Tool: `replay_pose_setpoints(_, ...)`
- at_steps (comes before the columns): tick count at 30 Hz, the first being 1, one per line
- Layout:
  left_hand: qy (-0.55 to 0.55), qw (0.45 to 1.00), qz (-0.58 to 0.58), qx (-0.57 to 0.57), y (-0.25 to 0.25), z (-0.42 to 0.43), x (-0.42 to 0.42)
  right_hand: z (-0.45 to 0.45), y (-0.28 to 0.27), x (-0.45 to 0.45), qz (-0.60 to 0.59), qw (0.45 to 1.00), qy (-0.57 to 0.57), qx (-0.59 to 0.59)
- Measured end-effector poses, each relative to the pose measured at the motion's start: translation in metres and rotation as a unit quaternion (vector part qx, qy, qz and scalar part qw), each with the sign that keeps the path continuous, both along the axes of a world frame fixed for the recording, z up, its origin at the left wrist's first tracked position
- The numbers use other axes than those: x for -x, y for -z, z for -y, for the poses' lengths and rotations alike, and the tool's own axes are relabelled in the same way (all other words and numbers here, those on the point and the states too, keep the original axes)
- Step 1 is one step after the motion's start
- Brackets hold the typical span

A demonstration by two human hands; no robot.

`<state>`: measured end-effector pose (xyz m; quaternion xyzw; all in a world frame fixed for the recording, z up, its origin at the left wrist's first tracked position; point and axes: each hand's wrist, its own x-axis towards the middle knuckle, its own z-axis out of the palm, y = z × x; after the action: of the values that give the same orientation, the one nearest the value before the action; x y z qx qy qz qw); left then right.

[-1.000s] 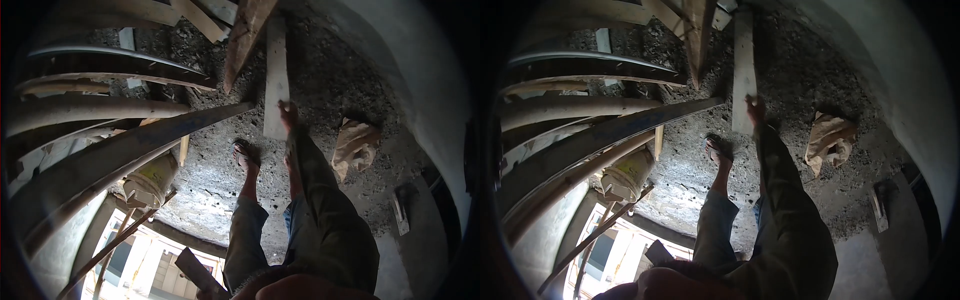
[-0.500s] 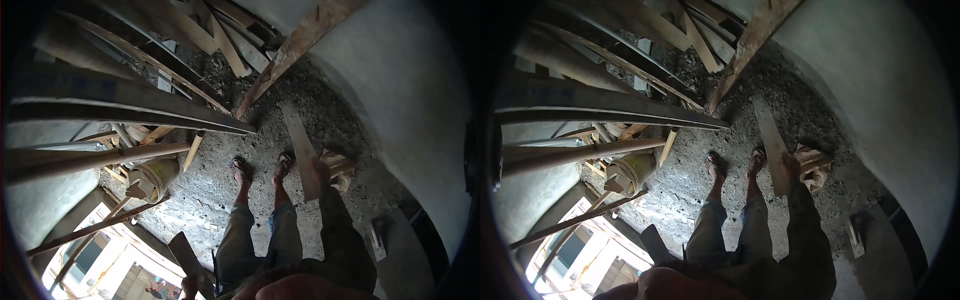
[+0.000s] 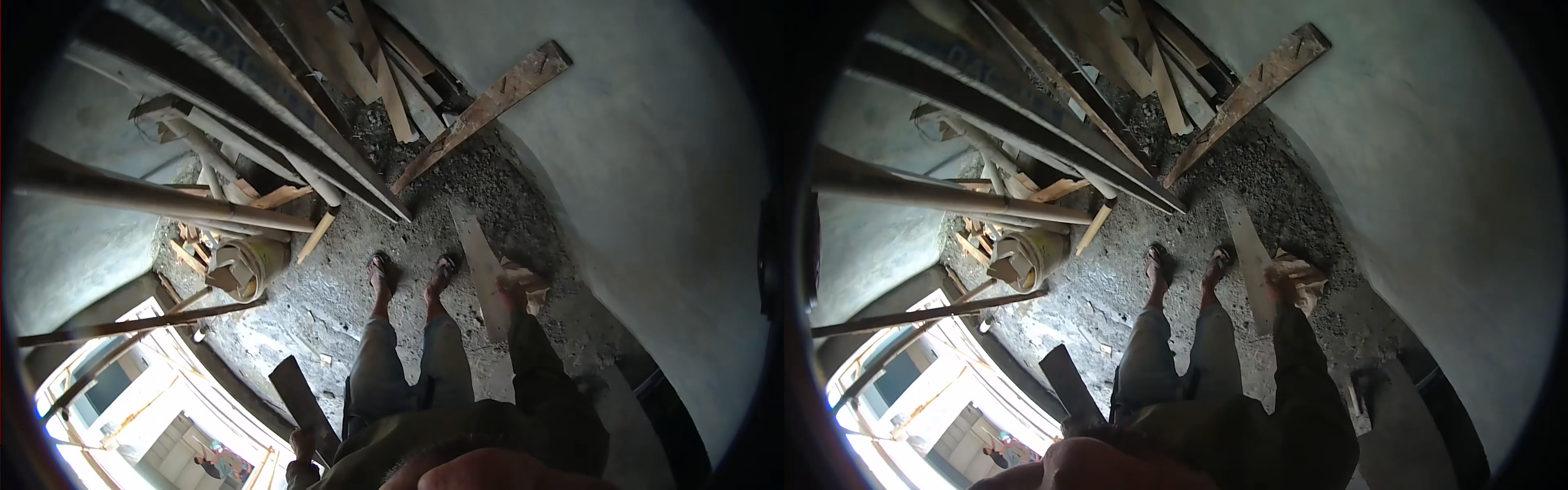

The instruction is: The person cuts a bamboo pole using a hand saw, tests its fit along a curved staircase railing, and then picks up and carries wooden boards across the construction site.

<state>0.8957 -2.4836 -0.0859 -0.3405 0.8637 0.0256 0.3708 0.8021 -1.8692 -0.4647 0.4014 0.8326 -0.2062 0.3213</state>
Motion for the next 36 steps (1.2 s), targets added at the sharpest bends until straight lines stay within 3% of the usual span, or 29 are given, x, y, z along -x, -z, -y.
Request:
replay_pose_setpoints(1, 0.015, 1.000, 0.020, 0.006, 0.019, 0.034, -0.041, -0.005, 0.006, -0.008, 0.002, 1.000, -0.007, -0.002)
replay_pose_setpoints(3, 0.023, 0.999, 0.028, -0.004, 0.012, 0.026, -0.053, -0.019, 0.029, -0.023, -0.042, 0.996, -0.081, -0.009)
replay_pose_setpoints(4, 0.036, 0.999, 0.034, -0.011, 0.011, 0.023, -0.065, -0.023, 0.013, -0.018, -0.043, 0.995, -0.095, -0.008)
replay_pose_setpoints(6, -0.087, 0.992, -0.069, -0.057, 0.012, 0.024, -0.095, -0.029, -0.018, -0.005, -0.068, 0.982, -0.173, -0.024)
replay_pose_setpoints(7, -0.062, 0.996, -0.046, -0.038, 0.009, 0.017, -0.106, -0.034, -0.007, -0.009, -0.075, 0.976, -0.205, -0.013)
replay_pose_setpoints(8, -0.041, 0.999, -0.018, -0.017, -0.001, 0.004, -0.099, -0.044, 0.013, -0.015, -0.072, 0.985, -0.149, 0.052)
replay_pose_setpoints(9, -0.102, 0.993, -0.045, -0.048, -0.004, -0.004, -0.104, -0.054, 0.031, -0.021, -0.068, 0.987, -0.088, 0.113)
replay_pose_setpoints(11, -0.164, 0.982, -0.078, -0.056, -0.011, -0.020, -0.118, -0.016, -0.103, 0.049, 0.021, 0.984, -0.154, 0.083)
replay_pose_setpoints(13, -0.194, 0.976, -0.090, -0.027, -0.011, -0.029, -0.137, -0.047, -0.013, 0.012, 0.023, 0.985, -0.165, 0.041)
replay_pose_setpoints(15, -0.226, 0.973, -0.054, -0.005, 0.002, -0.028, -0.158, -0.018, -0.087, 0.057, 0.106, 0.979, -0.137, 0.106)
replay_pose_setpoints(19, -0.276, 0.960, -0.041, -0.033, 0.018, -0.021, -0.188, 0.051, -0.196, 0.108, 0.111, 0.963, -0.231, 0.079)
replay_pose_setpoints(22, -0.325, 0.940, -0.086, -0.060, 0.019, -0.011, -0.198, 0.092, -0.226, 0.125, 0.107, 0.952, -0.278, 0.063)
replay_pose_setpoints(26, -0.366, 0.917, -0.113, -0.111, 0.064, 0.033, -0.244, 0.140, -0.229, 0.126, 0.074, 0.937, -0.341, 0.028)
replay_pose_setpoints(29, -0.364, 0.918, -0.109, -0.112, 0.087, 0.085, -0.251, 0.196, -0.252, 0.126, 0.041, 0.945, -0.307, 0.102)
replay_pose_setpoints(32, -0.367, 0.913, -0.118, -0.130, 0.096, 0.122, -0.258, 0.275, -0.294, 0.123, 0.057, 0.940, -0.335, -0.003)
replay_pose_setpoints(36, -0.363, 0.910, -0.142, -0.144, 0.089, 0.176, -0.257, 0.340, -0.318, 0.117, 0.048, 0.940, -0.336, -0.014)
